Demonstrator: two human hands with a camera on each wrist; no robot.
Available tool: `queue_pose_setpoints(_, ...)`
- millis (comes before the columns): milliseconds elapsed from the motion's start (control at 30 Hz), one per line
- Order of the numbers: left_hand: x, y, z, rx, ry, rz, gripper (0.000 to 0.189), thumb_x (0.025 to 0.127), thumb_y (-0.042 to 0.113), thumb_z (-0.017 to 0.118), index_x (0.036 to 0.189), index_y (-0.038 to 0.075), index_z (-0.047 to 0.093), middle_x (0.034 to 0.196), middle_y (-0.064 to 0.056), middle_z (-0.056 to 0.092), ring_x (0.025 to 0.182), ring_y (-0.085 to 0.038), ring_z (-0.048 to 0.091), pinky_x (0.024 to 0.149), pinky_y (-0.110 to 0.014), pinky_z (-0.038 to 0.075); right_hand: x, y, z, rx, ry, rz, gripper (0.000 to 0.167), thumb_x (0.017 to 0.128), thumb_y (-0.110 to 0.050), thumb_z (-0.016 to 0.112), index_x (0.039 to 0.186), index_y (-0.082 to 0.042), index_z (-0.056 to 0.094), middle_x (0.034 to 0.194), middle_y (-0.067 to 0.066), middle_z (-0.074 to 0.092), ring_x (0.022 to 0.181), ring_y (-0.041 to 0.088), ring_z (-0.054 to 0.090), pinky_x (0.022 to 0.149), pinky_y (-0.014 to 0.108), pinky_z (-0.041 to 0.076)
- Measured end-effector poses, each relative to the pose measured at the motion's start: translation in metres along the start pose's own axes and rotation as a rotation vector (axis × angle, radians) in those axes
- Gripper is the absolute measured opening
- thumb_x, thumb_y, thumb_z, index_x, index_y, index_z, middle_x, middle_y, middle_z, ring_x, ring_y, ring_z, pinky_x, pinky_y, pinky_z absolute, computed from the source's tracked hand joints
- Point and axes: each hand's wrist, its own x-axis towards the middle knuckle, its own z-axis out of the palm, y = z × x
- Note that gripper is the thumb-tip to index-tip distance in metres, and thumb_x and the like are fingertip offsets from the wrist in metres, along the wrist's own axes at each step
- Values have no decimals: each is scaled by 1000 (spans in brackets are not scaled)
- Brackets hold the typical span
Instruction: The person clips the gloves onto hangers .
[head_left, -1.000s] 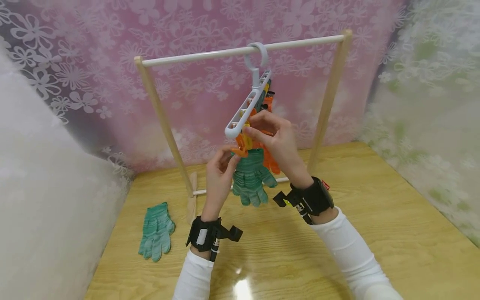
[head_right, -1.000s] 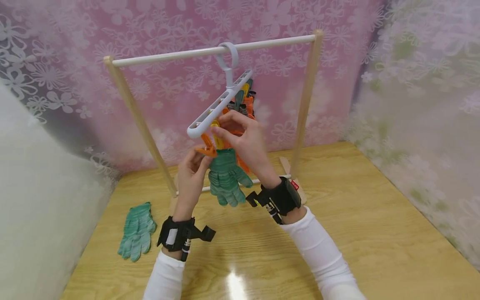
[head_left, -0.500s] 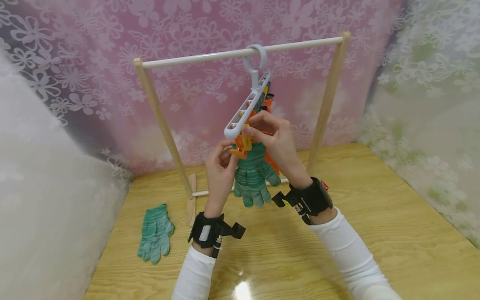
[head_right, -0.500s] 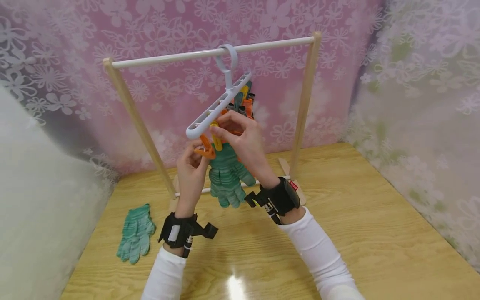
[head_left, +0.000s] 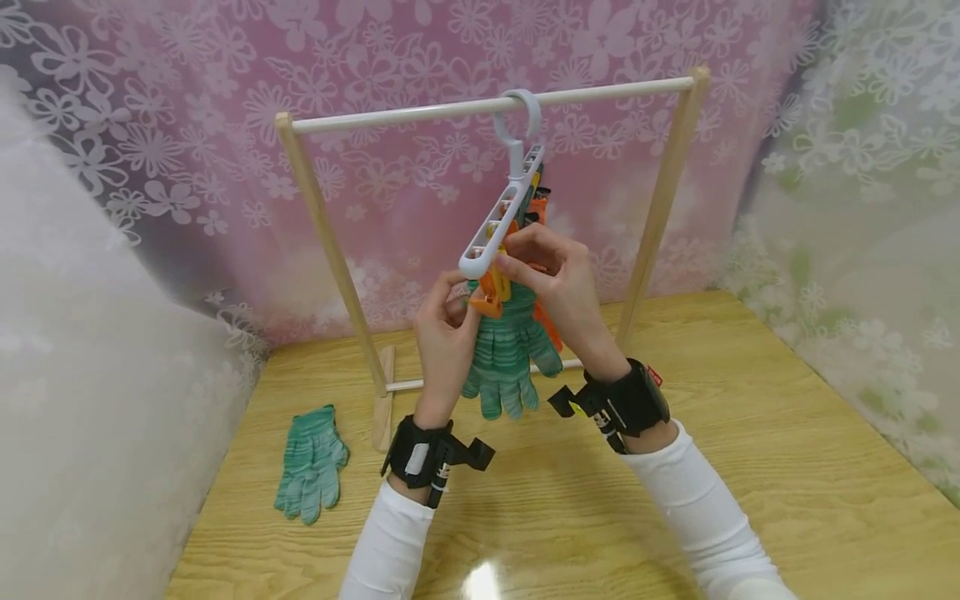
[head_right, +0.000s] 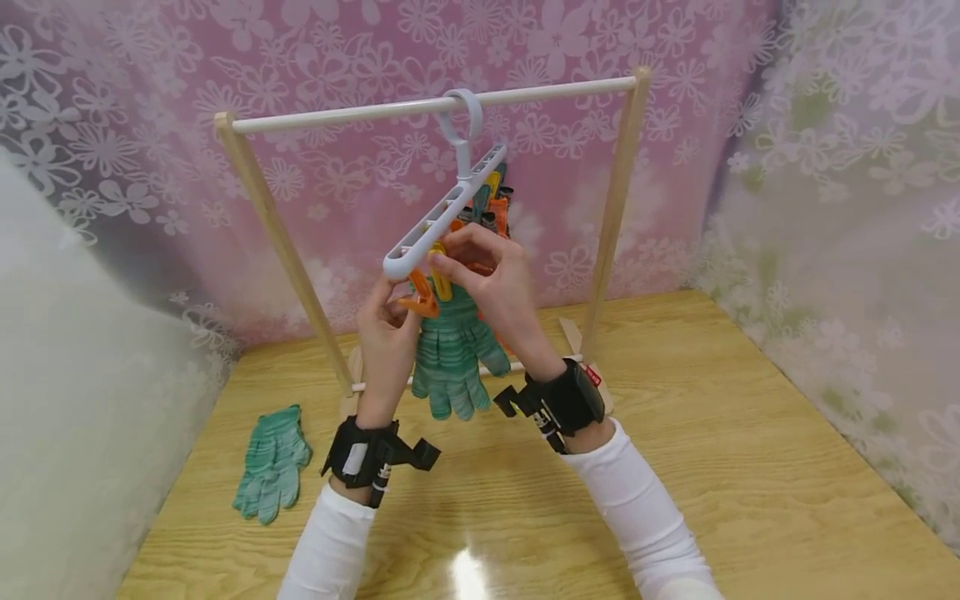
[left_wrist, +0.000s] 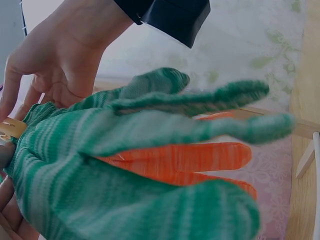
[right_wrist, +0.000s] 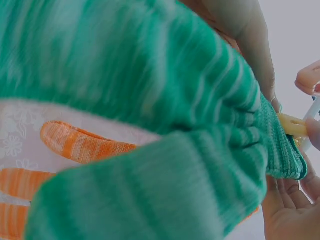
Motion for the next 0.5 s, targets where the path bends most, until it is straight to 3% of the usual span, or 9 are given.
queue_pose_setpoints(167,0,-1,0,7,-2,8,15,102,4,60,113,-5,63,69,-23,70,42,-8,50,42,-24,23,-2,1,-1,-44,-20,-5,21,94,-14,74,112,-3,72,103,3,74,98,19,70,94,36,56)
queue_pose_setpoints(367,-1,-6,-2,12,-38,16,19,102,3,59,119,-6,61,59,-19,61,41,-7,30,43,-23,23,-7,5,-2,-53,-30,42,29,95,-12,73,123,-4,70,115,10,73,107,17,68,98,37,55)
queue_pose_setpoints(433,-3,-8,-3,15,-47,8,20,102,2,59,121,-7,60,64,-21,64,44,-6,36,45,-22,25,-9,7,-2,-60,-33,58,33,95,-13,73,127,-6,69,117,11,72,108,16,68,99,38,54)
queue_pose_setpoints(500,-4,-10,-4,32,-52,-6,20,101,1,60,120,-7,61,75,-22,70,53,-8,53,49,-19,36,-11,10,-3,-72,-33,63,36,95,-15,74,130,-8,69,119,11,72,109,15,68,99,39,54)
